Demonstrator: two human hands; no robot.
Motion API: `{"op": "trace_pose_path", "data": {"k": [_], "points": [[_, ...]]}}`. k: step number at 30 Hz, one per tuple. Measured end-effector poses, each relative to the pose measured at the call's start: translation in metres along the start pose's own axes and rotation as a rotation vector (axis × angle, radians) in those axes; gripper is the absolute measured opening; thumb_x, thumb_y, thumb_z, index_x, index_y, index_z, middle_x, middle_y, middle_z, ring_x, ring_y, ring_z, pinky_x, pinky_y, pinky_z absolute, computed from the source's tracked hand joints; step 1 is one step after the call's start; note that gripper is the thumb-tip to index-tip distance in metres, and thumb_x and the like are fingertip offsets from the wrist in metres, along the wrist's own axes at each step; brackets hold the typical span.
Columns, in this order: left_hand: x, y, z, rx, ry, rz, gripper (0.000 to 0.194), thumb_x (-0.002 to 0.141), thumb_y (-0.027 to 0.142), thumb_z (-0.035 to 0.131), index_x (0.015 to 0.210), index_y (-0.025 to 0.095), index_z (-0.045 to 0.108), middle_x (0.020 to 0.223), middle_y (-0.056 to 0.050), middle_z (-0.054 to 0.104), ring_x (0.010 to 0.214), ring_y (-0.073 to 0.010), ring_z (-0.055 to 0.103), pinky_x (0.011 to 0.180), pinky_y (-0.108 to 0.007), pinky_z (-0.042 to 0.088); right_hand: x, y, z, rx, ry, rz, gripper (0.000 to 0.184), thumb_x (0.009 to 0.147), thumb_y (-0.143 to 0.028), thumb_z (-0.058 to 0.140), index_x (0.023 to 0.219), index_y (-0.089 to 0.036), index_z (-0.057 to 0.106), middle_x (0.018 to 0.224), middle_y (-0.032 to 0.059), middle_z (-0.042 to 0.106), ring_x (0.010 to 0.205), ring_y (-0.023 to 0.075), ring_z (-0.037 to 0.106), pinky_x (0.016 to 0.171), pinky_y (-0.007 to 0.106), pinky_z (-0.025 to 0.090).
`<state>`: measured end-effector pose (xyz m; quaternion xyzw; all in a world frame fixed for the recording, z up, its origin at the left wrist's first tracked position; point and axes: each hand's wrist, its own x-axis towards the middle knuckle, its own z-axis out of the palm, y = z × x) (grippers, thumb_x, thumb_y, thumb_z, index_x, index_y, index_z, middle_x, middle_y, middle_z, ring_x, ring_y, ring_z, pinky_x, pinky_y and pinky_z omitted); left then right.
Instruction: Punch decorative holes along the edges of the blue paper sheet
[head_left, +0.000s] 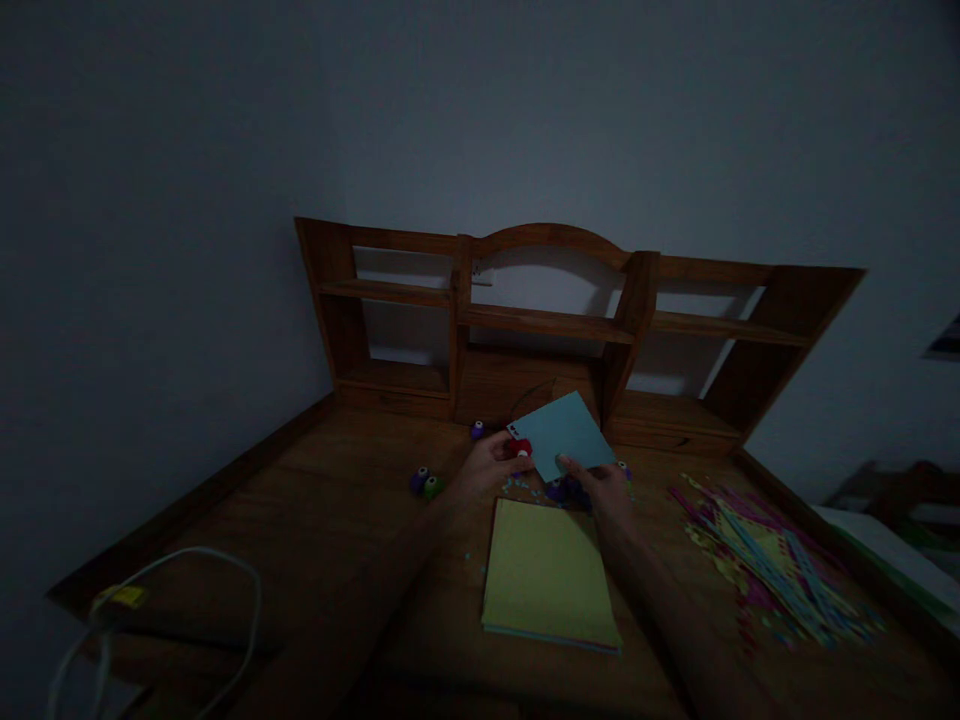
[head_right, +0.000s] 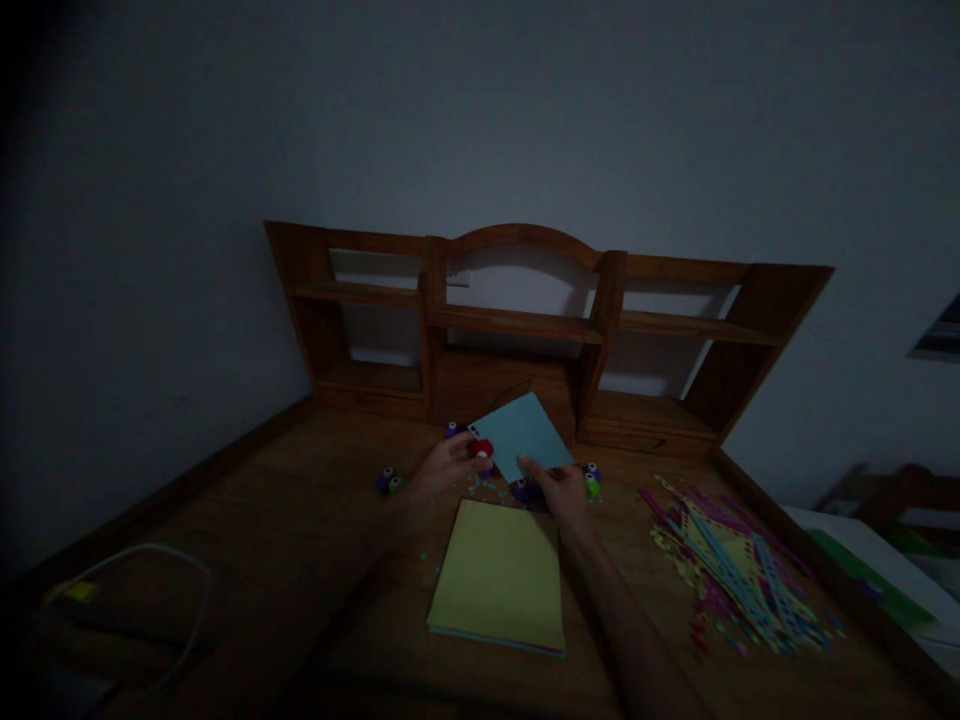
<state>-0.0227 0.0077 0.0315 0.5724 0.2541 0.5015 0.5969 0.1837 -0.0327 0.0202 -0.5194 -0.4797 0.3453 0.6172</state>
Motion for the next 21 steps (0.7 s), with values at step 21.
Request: {"op": "trace_pose_path", "data": {"k": [21], "points": [[0.0,0.012,-0.001,0.036,0.082,0.019,0.042,0.057,0.035,0.088,0.088,0.014,0.068,0.089,-0.007,0.069,0.081,-0.0172,0.063,0.078,-0.029,0.047,-0.003,0.011,-0.001,-0.032,-0.118,0.163,0.043,0.062,-0.05,0.081,0.087,-0.016,0.072,0.081,0.0092,0.076,0.069,0.028,0.071,0.061,0.036,0.055]]}}
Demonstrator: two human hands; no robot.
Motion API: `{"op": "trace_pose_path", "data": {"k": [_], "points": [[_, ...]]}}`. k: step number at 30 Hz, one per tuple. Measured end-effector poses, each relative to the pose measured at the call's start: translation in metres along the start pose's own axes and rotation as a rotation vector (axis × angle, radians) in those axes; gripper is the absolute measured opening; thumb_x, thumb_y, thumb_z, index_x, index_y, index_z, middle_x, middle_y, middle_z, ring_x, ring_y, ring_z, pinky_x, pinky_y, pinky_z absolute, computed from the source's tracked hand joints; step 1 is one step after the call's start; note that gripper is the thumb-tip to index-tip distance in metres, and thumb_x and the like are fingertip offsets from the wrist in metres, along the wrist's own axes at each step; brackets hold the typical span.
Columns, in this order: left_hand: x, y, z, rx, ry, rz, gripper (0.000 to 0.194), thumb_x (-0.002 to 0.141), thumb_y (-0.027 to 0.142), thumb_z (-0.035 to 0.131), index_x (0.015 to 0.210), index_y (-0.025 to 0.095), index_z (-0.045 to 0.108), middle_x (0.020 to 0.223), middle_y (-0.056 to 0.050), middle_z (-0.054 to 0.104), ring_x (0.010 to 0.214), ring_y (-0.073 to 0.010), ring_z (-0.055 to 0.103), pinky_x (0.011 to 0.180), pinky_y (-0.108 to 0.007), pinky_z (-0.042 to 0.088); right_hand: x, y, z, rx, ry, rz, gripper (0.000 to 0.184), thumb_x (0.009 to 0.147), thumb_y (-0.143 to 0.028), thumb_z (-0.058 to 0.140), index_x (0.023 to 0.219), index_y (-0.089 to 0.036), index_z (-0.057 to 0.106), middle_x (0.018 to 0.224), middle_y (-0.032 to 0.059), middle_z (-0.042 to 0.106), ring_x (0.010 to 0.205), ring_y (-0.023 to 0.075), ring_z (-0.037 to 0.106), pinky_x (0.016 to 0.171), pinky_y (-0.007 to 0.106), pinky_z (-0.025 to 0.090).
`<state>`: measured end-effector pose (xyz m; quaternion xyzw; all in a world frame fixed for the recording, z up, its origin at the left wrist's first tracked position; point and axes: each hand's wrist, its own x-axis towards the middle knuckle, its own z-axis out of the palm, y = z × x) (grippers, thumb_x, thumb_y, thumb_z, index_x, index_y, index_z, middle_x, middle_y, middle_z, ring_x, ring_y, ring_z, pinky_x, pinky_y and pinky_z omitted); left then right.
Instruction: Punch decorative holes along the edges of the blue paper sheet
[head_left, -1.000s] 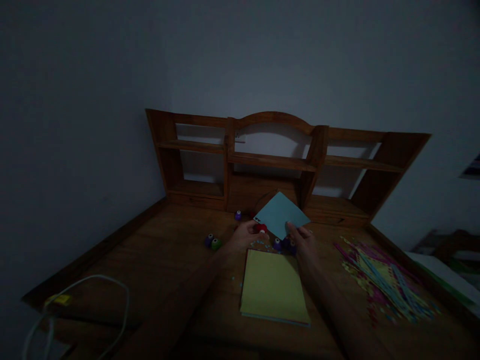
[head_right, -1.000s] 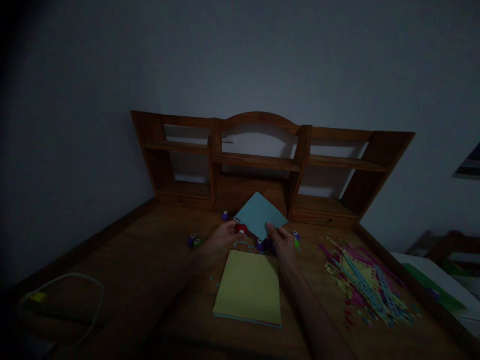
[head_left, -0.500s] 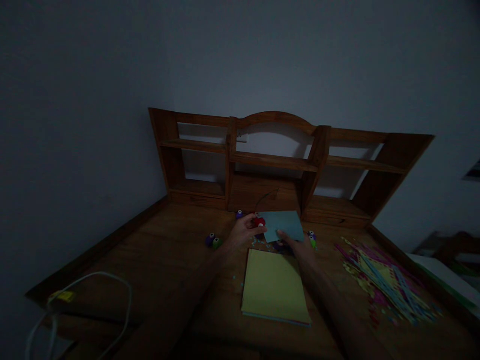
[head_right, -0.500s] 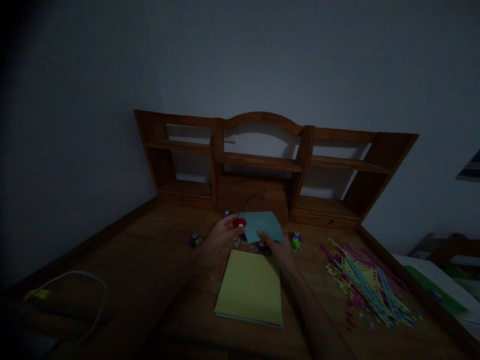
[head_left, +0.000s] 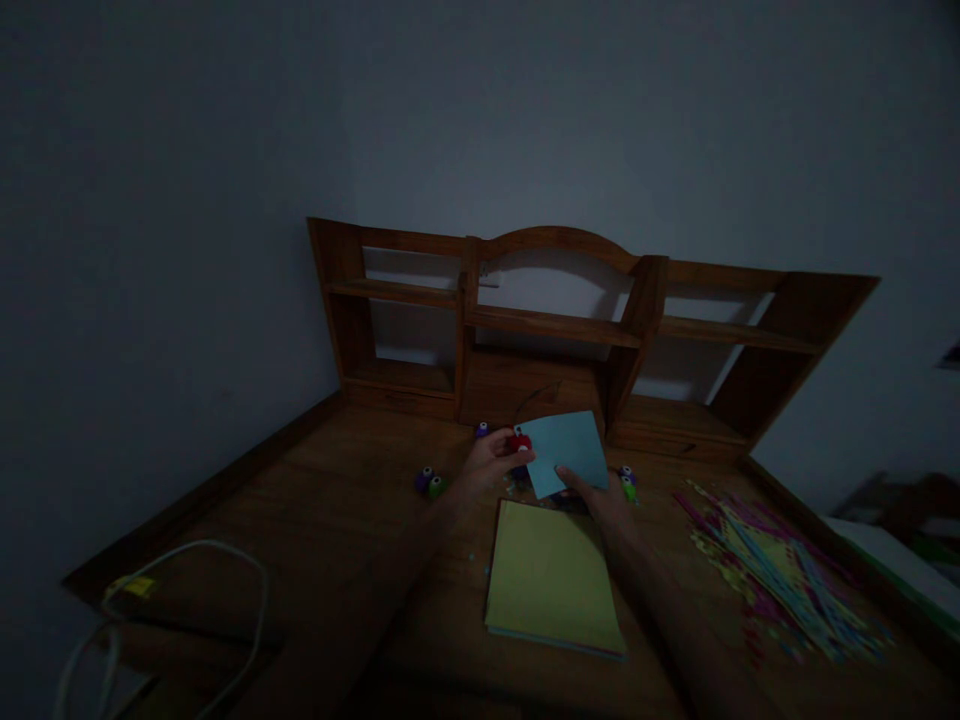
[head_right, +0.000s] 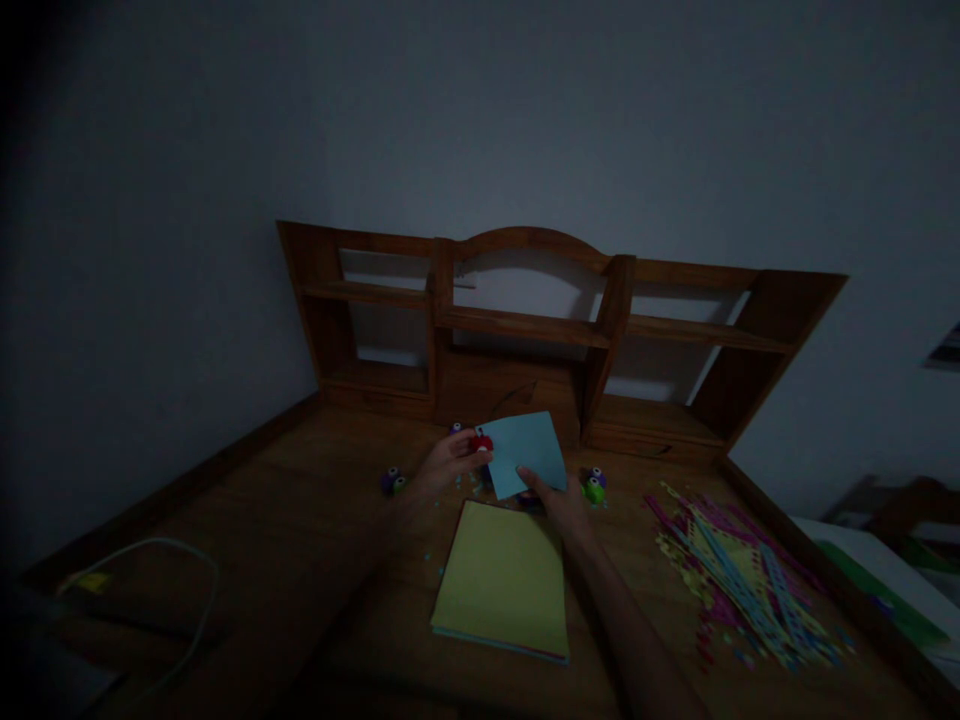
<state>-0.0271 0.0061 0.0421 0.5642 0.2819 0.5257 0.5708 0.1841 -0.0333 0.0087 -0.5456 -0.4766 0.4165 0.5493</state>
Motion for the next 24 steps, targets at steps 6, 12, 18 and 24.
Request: {"op": "trace_pose_path", "data": {"k": [6,12,18,24], "points": [[0.0006,-0.0039,-0.001,0.006,-0.006,0.012,0.039,0.06,0.033,0.086,0.088,0.014,0.068,0.089,-0.007,0.069,0.081,-0.0172,0.063,0.077,-0.029,0.047,-0.001,-0.0017,0.0001,-0.028,0.013,-0.03,0.035,0.063,-0.051,0.08,0.077,-0.019,0.071,0.074,0.0063,0.075,0.063,0.0264,0.069,0.058,0.034,0.053],[-0.0009,-0.005,-0.0006,0.033,0.002,0.005,0.038,0.063,0.035,0.084,0.091,0.014,0.068,0.09,-0.007,0.068,0.082,-0.0174,0.063,0.075,-0.028,0.047,-0.0012,-0.0036,-0.0009,-0.02,0.012,-0.021,0.038,0.062,-0.049,0.082,0.079,-0.018,0.071,0.075,0.0071,0.074,0.065,0.0263,0.069,0.058,0.033,0.053],[-0.0029,-0.0036,0.0005,0.045,-0.01,0.011,0.039,0.065,0.036,0.084,0.093,0.014,0.068,0.09,-0.007,0.068,0.08,-0.0181,0.063,0.075,-0.029,0.047,-0.0019,-0.0046,-0.0022,-0.057,-0.002,-0.015,0.041,0.063,-0.051,0.08,0.081,-0.017,0.07,0.074,0.007,0.074,0.065,0.0263,0.069,0.058,0.034,0.053],[-0.0056,0.0003,0.0026,0.069,-0.008,0.032,0.031,0.068,0.035,0.081,0.089,0.016,0.068,0.089,-0.008,0.067,0.08,-0.0191,0.061,0.073,-0.031,0.046,0.0031,0.0017,-0.0023,-0.067,0.007,-0.005,0.046,0.062,-0.053,0.08,0.084,-0.015,0.069,0.076,0.0083,0.074,0.066,0.0261,0.069,0.056,0.033,0.053]]}}
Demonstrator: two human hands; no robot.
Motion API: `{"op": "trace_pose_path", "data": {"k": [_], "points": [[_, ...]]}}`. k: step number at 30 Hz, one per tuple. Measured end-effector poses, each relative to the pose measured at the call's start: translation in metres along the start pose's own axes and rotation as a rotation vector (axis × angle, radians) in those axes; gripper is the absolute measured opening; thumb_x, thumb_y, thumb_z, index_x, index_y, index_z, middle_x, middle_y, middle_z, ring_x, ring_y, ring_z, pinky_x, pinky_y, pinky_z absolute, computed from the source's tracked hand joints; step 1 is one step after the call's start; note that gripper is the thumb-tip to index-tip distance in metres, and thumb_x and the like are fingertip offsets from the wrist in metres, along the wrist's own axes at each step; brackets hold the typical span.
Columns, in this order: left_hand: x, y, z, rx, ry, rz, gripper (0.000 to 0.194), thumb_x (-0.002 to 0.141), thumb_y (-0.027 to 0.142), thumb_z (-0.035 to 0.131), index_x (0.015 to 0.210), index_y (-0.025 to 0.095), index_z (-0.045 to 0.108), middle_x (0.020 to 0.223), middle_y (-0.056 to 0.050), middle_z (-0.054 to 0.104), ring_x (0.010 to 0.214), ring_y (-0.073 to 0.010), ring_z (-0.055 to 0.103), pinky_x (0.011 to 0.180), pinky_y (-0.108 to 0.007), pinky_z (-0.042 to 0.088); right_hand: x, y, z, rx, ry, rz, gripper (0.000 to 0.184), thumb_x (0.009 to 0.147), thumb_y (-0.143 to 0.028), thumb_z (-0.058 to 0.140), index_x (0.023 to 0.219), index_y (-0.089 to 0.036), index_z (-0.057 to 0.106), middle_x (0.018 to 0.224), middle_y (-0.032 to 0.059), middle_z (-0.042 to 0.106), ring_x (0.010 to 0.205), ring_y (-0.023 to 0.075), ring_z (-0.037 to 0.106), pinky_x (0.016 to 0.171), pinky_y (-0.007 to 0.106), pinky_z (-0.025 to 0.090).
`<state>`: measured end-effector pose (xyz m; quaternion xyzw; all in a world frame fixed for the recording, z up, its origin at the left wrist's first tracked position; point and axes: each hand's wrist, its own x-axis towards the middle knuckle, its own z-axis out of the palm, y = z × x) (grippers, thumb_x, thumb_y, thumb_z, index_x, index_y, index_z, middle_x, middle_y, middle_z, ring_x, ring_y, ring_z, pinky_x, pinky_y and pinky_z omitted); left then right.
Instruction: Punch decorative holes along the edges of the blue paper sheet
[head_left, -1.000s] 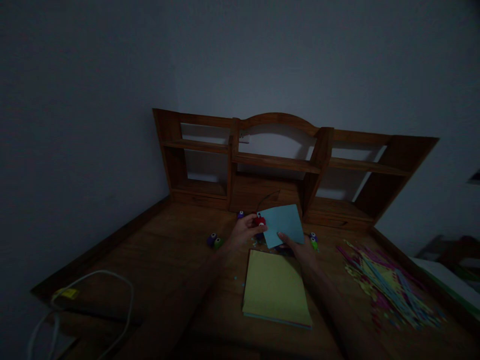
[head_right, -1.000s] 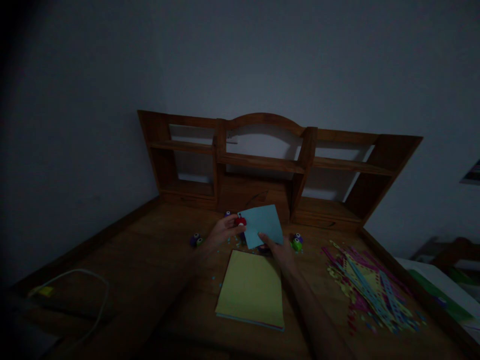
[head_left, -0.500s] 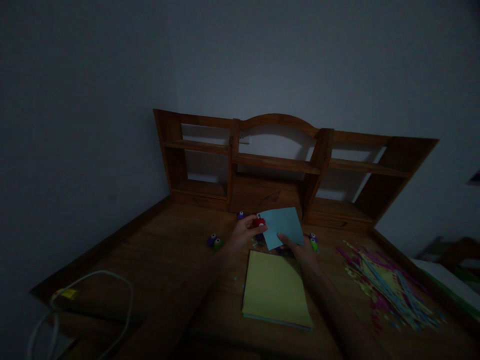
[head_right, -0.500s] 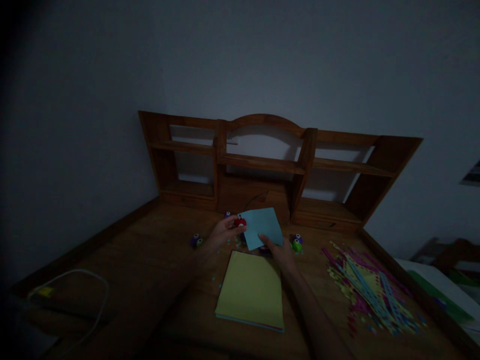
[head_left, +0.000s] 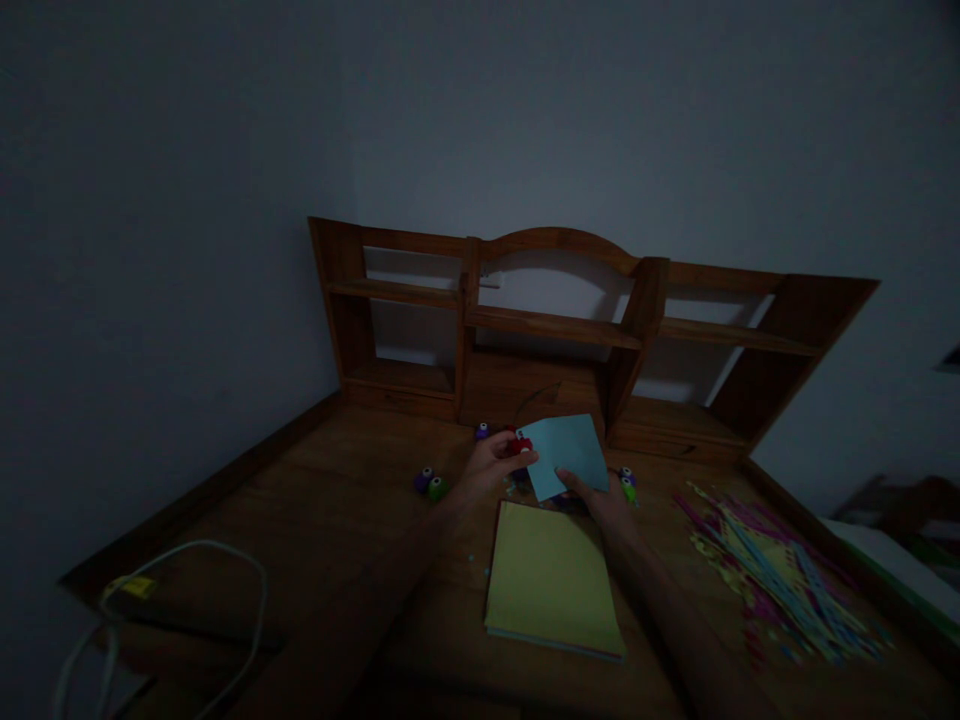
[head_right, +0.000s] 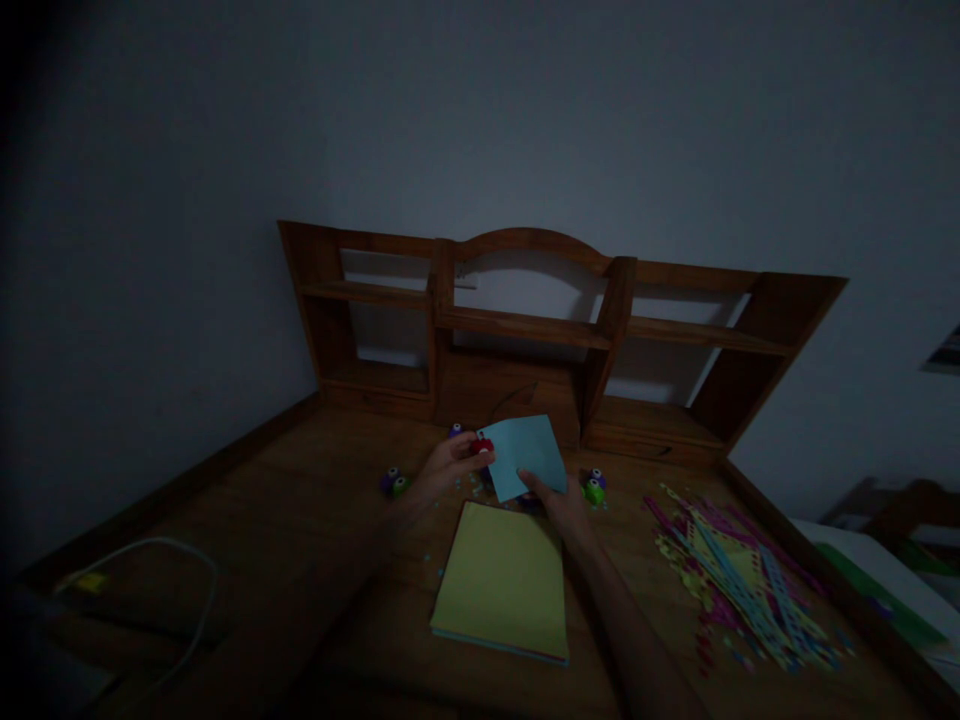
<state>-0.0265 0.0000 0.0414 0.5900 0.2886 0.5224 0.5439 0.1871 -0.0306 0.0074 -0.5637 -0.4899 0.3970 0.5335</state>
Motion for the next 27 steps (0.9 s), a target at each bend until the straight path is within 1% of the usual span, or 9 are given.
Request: {"op": "trace_pose_path", "data": {"k": [4,7,12,15,22,25,27], "points": [[-0.0008,0.0033,0.0019,0.01,0.012,-0.013,0.03,0.068,0.036,0.081,0.086,0.017,0.068,0.088,-0.008,0.066,0.08,-0.0201,0.06,0.073,-0.032,0.046,0.0011,0.0025,-0.0007,-0.018,-0.008,-0.008,0.047,0.064,-0.053,0.079,0.087,-0.014,0.069,0.079,0.0092,0.075,0.067,0.0256,0.07,0.058,0.032,0.055],[-0.0018,0.0049,0.0025,0.016,0.006,-0.009,0.027,0.069,0.036,0.08,0.085,0.018,0.068,0.087,-0.007,0.066,0.079,-0.0199,0.059,0.073,-0.032,0.046,-0.0007,0.0006,-0.0005,-0.006,-0.009,-0.01,0.046,0.064,-0.054,0.079,0.085,-0.014,0.069,0.078,0.0094,0.074,0.066,0.0256,0.07,0.058,0.032,0.055],[-0.003,0.0051,0.0023,0.018,0.009,0.001,0.027,0.071,0.035,0.078,0.089,0.018,0.069,0.09,-0.008,0.066,0.079,-0.0201,0.06,0.073,-0.033,0.045,-0.0034,-0.0046,0.0003,-0.026,-0.033,-0.005,0.044,0.065,-0.054,0.078,0.083,-0.015,0.068,0.076,0.0095,0.074,0.064,0.0252,0.069,0.055,0.031,0.054],[-0.0026,0.004,0.0018,0.024,0.015,0.007,0.029,0.07,0.035,0.078,0.091,0.017,0.069,0.09,-0.008,0.067,0.08,-0.0202,0.06,0.072,-0.032,0.045,-0.0037,-0.0046,0.0008,-0.022,-0.015,0.002,0.044,0.064,-0.055,0.078,0.082,-0.016,0.067,0.076,0.0094,0.074,0.064,0.0256,0.07,0.055,0.031,0.054],[-0.0016,0.0023,0.0007,0.026,0.018,0.022,0.026,0.07,0.036,0.079,0.085,0.017,0.069,0.084,-0.007,0.066,0.076,-0.0183,0.059,0.069,-0.029,0.045,-0.0018,0.0,-0.0002,-0.066,-0.022,0.01,0.052,0.064,-0.059,0.076,0.088,-0.014,0.067,0.081,0.0108,0.075,0.068,0.0274,0.071,0.058,0.032,0.055],[-0.0011,0.0006,0.0003,0.011,0.027,0.007,0.029,0.068,0.037,0.08,0.085,0.016,0.069,0.084,-0.006,0.066,0.076,-0.0175,0.06,0.069,-0.028,0.045,-0.0018,0.0004,0.0004,-0.066,-0.011,-0.01,0.053,0.064,-0.059,0.076,0.091,-0.013,0.068,0.085,0.0107,0.075,0.072,0.0274,0.071,0.06,0.032,0.055],[-0.0009,-0.0003,0.0001,0.005,0.031,0.005,0.032,0.066,0.037,0.081,0.086,0.015,0.069,0.084,-0.005,0.067,0.076,-0.0172,0.06,0.069,-0.027,0.046,-0.0018,0.0002,0.0008,-0.062,-0.009,-0.018,0.053,0.064,-0.058,0.076,0.09,-0.013,0.068,0.084,0.0105,0.075,0.071,0.0273,0.071,0.06,0.032,0.054]]}}
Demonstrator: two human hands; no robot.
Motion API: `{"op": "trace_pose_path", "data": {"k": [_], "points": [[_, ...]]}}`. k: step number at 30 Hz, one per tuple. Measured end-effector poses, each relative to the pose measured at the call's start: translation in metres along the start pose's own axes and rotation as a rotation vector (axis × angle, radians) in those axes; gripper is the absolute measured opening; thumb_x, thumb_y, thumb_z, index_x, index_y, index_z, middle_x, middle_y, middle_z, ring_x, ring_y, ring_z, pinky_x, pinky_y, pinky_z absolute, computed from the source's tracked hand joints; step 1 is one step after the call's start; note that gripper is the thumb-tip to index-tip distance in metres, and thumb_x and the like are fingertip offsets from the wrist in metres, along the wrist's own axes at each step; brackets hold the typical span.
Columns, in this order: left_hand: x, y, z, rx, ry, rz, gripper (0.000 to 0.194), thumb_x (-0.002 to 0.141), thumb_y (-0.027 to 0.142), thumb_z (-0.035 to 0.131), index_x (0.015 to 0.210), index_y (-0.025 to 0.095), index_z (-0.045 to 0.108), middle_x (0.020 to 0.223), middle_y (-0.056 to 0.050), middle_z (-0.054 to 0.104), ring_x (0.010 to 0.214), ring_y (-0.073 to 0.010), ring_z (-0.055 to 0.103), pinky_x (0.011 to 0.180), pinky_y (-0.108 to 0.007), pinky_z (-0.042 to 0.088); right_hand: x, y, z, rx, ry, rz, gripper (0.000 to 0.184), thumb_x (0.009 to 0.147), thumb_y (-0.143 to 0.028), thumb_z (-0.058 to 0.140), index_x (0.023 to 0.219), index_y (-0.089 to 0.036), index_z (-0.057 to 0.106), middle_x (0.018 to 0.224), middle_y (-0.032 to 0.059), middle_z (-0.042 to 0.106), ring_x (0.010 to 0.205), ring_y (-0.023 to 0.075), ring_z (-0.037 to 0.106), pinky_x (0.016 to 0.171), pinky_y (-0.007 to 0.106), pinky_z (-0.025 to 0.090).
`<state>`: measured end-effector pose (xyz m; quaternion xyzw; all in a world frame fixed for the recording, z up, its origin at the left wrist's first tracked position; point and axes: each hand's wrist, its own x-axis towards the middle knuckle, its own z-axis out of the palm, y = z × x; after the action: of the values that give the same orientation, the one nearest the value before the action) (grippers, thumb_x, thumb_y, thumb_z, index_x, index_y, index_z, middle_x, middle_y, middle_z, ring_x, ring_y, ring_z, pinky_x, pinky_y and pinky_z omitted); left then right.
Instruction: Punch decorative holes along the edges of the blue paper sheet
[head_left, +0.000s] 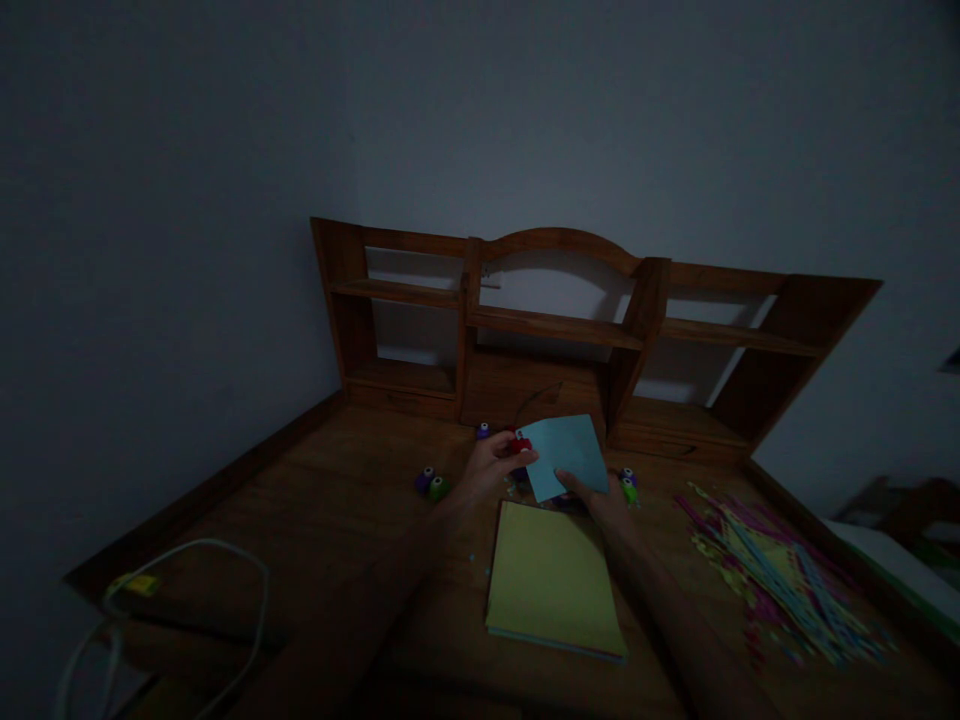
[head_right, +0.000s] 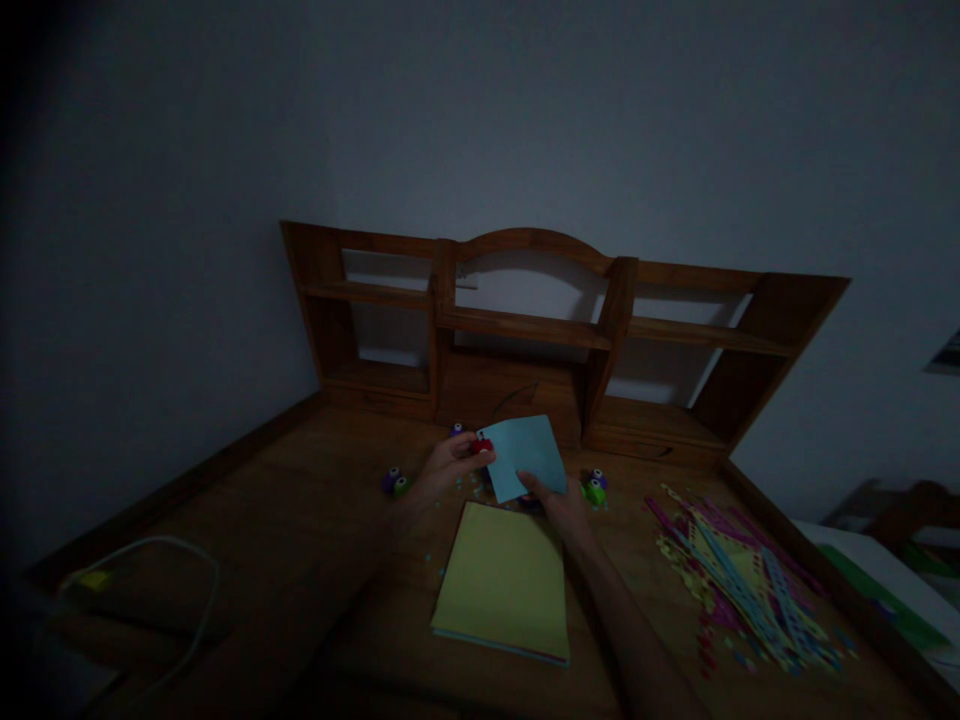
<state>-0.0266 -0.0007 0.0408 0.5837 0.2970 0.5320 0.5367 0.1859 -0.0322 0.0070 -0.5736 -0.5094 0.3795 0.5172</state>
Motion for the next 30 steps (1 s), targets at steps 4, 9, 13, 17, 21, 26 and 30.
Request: {"op": "trace_pose_path", "data": {"k": [4,9,13,17,21,26,30], "points": [[-0.0008,0.0025,0.0005,0.007,0.021,0.002,0.032,0.066,0.039,0.081,0.085,0.015,0.07,0.084,-0.006,0.068,0.075,-0.0171,0.061,0.069,-0.027,0.046,0.0006,-0.0006,-0.0002,-0.012,-0.028,0.021,0.051,0.064,-0.058,0.075,0.088,-0.013,0.069,0.08,0.0098,0.075,0.069,0.0272,0.07,0.059,0.032,0.053],[-0.0024,0.0082,0.0019,0.031,0.037,-0.008,0.031,0.064,0.039,0.082,0.081,0.015,0.07,0.08,-0.005,0.067,0.073,-0.0175,0.061,0.069,-0.028,0.046,0.0001,-0.0019,-0.0014,-0.046,-0.021,0.009,0.048,0.064,-0.058,0.075,0.083,-0.014,0.069,0.078,0.0097,0.075,0.067,0.0262,0.07,0.058,0.031,0.052],[-0.0033,0.0085,0.0012,0.043,0.034,-0.011,0.031,0.066,0.04,0.081,0.082,0.015,0.07,0.083,-0.007,0.068,0.075,-0.018,0.062,0.07,-0.028,0.046,-0.0008,-0.0024,-0.0018,-0.026,-0.042,0.002,0.049,0.066,-0.057,0.075,0.089,-0.013,0.069,0.082,0.0103,0.075,0.069,0.0263,0.07,0.059,0.032,0.053],[-0.0041,0.0071,0.0003,0.029,0.036,-0.022,0.032,0.067,0.04,0.08,0.083,0.014,0.07,0.085,-0.008,0.068,0.077,-0.0182,0.062,0.071,-0.028,0.046,0.0017,0.0001,-0.0013,-0.047,-0.011,-0.002,0.05,0.064,-0.057,0.076,0.088,-0.014,0.07,0.081,0.0103,0.075,0.069,0.0262,0.07,0.059,0.032,0.053],[-0.0039,0.0053,-0.0003,0.029,0.032,-0.013,0.03,0.069,0.039,0.08,0.084,0.014,0.07,0.085,-0.007,0.068,0.077,-0.0177,0.062,0.07,-0.027,0.045,0.0022,0.0004,-0.0002,-0.04,-0.007,0.034,0.05,0.063,-0.057,0.076,0.086,-0.013,0.069,0.079,0.0108,0.074,0.068,0.0264,0.069,0.059,0.032,0.053],[-0.0031,0.0062,0.0001,-0.003,0.038,-0.015,0.03,0.066,0.037,0.082,0.082,0.015,0.071,0.083,-0.006,0.069,0.077,-0.0181,0.062,0.07,-0.027,0.046,-0.0026,-0.0023,-0.0007,-0.04,0.007,0.02,0.047,0.064,-0.056,0.077,0.084,-0.014,0.069,0.08,0.0097,0.074,0.07,0.026,0.069,0.059,0.031,0.053],[-0.004,0.0085,0.0014,-0.003,0.044,-0.022,0.031,0.064,0.038,0.082,0.08,0.015,0.07,0.082,-0.006,0.069,0.076,-0.0188,0.063,0.07,-0.028,0.047,-0.003,-0.0006,-0.0012,-0.032,-0.023,0.001,0.047,0.066,-0.057,0.075,0.085,-0.014,0.069,0.084,0.0105,0.074,0.071,0.0259,0.069,0.059,0.031,0.053]]}}
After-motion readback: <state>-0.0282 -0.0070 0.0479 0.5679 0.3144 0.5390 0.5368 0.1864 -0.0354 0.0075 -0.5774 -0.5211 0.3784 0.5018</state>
